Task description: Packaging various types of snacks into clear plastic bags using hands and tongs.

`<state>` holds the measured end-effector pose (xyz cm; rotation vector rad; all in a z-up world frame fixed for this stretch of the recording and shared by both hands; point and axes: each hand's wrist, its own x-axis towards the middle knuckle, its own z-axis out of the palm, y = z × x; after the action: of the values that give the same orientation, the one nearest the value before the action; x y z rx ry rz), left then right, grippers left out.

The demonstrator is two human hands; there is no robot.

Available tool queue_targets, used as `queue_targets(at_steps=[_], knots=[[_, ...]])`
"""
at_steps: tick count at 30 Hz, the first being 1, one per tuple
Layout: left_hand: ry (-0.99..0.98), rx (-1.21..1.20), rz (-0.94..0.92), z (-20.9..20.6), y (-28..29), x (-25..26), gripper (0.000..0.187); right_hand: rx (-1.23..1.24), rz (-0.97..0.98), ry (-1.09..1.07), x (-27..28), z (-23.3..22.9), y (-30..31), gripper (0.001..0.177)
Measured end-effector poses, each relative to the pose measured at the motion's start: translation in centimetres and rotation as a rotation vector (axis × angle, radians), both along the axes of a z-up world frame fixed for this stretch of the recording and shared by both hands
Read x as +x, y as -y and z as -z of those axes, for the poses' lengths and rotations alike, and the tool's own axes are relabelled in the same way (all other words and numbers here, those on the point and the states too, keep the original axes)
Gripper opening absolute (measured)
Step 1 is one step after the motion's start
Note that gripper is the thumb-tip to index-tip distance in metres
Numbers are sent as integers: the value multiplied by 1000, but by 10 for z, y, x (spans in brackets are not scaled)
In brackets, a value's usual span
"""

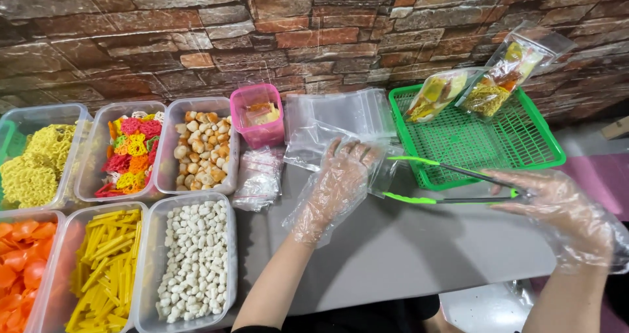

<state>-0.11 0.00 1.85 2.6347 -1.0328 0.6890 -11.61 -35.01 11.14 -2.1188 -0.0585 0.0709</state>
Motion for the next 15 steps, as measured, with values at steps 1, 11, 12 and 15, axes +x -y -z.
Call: queue_targets(at_steps=[1, 11, 12, 15], knots=[[1, 164, -86, 6, 1, 2, 48, -20, -24, -31, 3, 8, 18, 49], [-85, 42, -33, 3, -6, -8, 45, 40, 64, 121, 52, 33, 57, 23], [-85, 44, -33, 2, -5, -8, 45, 42, 64, 121, 59, 21, 47, 23], [-124, 136, -107, 3, -2, -10, 51, -198, 188, -163, 87, 13, 43, 62]])
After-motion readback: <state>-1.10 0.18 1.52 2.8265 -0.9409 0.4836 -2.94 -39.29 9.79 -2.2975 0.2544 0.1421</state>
